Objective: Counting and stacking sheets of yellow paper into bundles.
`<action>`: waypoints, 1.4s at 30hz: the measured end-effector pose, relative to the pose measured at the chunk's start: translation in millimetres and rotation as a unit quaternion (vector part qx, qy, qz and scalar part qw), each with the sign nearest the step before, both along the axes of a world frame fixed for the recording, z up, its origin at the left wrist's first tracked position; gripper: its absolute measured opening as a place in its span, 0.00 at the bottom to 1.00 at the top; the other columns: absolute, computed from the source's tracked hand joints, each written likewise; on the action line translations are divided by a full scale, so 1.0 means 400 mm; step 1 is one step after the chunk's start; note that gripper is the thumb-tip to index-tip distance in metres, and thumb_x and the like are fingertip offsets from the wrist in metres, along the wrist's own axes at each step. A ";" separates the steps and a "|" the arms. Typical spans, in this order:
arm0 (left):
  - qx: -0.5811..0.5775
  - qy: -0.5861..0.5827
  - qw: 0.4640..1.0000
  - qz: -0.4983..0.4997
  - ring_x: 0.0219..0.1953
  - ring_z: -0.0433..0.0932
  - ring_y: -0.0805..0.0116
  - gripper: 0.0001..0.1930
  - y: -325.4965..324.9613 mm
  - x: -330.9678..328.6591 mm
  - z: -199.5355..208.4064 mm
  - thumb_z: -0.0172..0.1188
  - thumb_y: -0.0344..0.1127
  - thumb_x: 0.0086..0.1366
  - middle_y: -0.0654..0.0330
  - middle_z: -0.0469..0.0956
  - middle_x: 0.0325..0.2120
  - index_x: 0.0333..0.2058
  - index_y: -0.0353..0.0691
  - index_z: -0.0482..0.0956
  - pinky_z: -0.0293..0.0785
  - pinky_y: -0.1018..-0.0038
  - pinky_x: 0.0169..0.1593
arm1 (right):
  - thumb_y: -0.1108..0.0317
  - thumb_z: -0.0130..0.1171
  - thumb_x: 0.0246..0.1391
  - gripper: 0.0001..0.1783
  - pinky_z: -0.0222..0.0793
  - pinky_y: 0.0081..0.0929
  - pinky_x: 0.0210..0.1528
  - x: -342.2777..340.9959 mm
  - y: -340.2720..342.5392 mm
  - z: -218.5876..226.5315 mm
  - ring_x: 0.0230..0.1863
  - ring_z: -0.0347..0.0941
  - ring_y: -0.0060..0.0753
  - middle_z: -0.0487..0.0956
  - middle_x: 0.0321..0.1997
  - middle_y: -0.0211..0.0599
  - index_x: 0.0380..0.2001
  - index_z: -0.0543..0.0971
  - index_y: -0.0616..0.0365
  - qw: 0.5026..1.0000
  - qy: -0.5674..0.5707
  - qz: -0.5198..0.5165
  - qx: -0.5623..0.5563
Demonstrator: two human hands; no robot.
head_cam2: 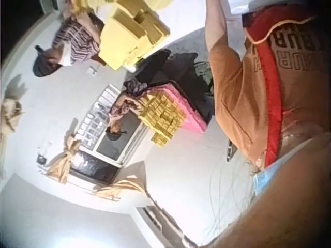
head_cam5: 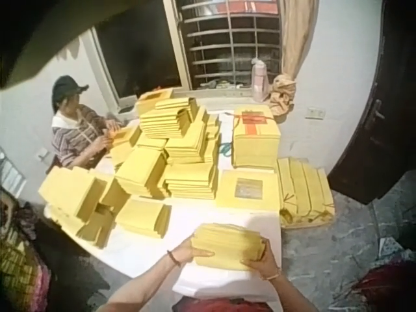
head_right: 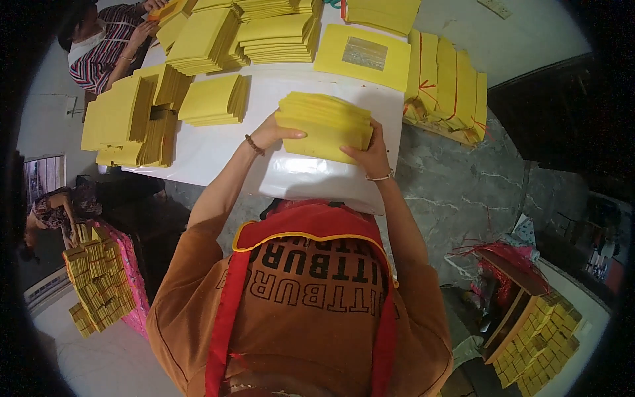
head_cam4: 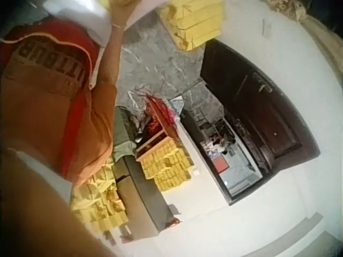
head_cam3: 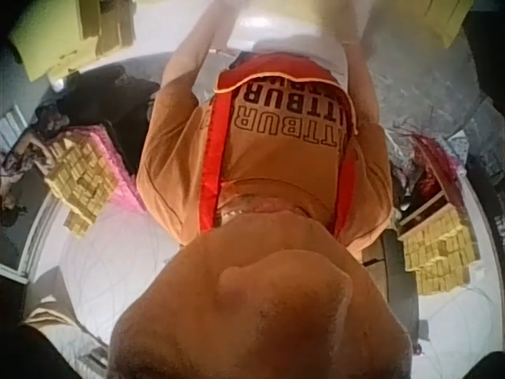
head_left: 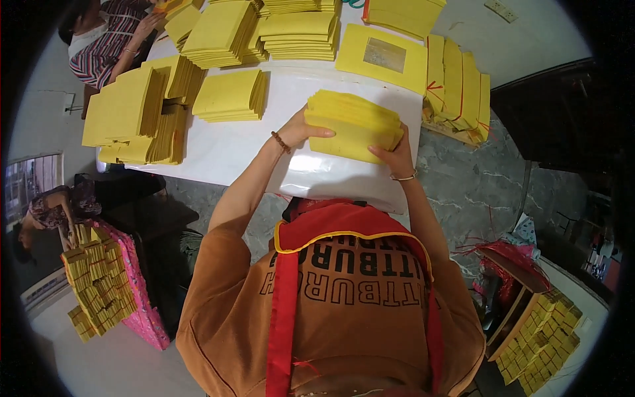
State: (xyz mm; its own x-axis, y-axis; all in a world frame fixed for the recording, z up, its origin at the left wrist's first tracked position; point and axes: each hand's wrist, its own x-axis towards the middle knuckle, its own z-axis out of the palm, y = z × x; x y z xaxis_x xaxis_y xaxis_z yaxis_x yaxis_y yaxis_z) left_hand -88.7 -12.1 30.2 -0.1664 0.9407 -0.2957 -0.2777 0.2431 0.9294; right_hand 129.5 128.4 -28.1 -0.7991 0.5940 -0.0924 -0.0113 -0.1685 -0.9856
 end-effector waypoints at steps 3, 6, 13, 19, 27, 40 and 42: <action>0.027 0.086 0.996 0.012 0.56 0.60 0.66 0.49 -0.029 0.011 -0.044 0.72 0.32 0.41 0.54 0.61 0.54 0.58 0.35 0.49 0.56 0.72 0.60 | 0.75 0.69 0.34 0.58 0.62 0.29 0.55 0.017 -0.025 -0.005 0.57 0.60 0.34 0.58 0.58 0.45 0.63 0.40 0.54 0.994 0.066 -0.019 0.079; 0.106 0.232 0.967 0.017 0.58 0.58 0.62 0.51 -0.050 0.024 -0.119 0.73 0.35 0.39 0.53 0.60 0.55 0.59 0.36 0.48 0.54 0.69 0.60 | 0.73 0.71 0.32 0.62 0.59 0.30 0.57 0.016 -0.032 0.026 0.61 0.55 0.36 0.51 0.63 0.50 0.64 0.38 0.52 0.987 0.140 -0.026 0.070; 0.051 0.462 0.885 -0.021 0.59 0.55 0.55 0.55 -0.041 0.019 -0.156 0.74 0.40 0.34 0.51 0.59 0.55 0.59 0.36 0.49 0.48 0.66 0.61 | 0.69 0.73 0.28 0.62 0.55 0.33 0.60 0.021 -0.007 -0.014 0.62 0.52 0.36 0.50 0.64 0.48 0.62 0.42 0.58 0.982 0.047 -0.002 0.182; -0.031 0.266 0.963 -0.031 0.59 0.58 0.58 0.49 -0.012 0.050 -0.042 0.72 0.40 0.40 0.52 0.59 0.55 0.58 0.41 0.50 0.50 0.63 0.61 | 0.71 0.65 0.40 0.38 0.66 0.30 0.52 0.040 0.038 -0.014 0.53 0.65 0.31 0.67 0.53 0.39 0.55 0.60 0.58 0.995 0.007 0.011 -0.099; 0.199 -0.034 0.962 0.181 0.58 0.57 0.60 0.54 0.045 0.176 -0.012 0.70 0.29 0.42 0.53 0.59 0.54 0.61 0.41 0.39 0.52 0.67 0.61 | 0.75 0.57 0.47 0.29 0.62 0.31 0.57 -0.022 -0.064 -0.020 0.55 0.63 0.30 0.66 0.54 0.33 0.54 0.62 0.54 0.889 0.187 -0.106 -0.404; 0.165 0.285 0.943 0.056 0.56 0.61 0.57 0.58 0.017 0.104 -0.059 0.75 0.36 0.36 0.48 0.61 0.52 0.59 0.31 0.40 0.56 0.66 0.59 | 0.67 0.75 0.25 0.70 0.41 0.28 0.65 -0.048 0.083 0.091 0.66 0.41 0.33 0.46 0.67 0.39 0.63 0.34 0.57 0.953 0.028 0.166 0.252; 0.149 0.330 0.930 0.065 0.57 0.59 0.53 0.66 0.018 0.113 -0.091 0.77 0.41 0.31 0.46 0.60 0.54 0.60 0.30 0.34 0.52 0.65 0.61 | 0.66 0.76 0.25 0.70 0.48 0.29 0.63 -0.040 0.060 0.064 0.63 0.48 0.34 0.49 0.64 0.41 0.63 0.34 0.57 0.978 -0.080 0.193 0.019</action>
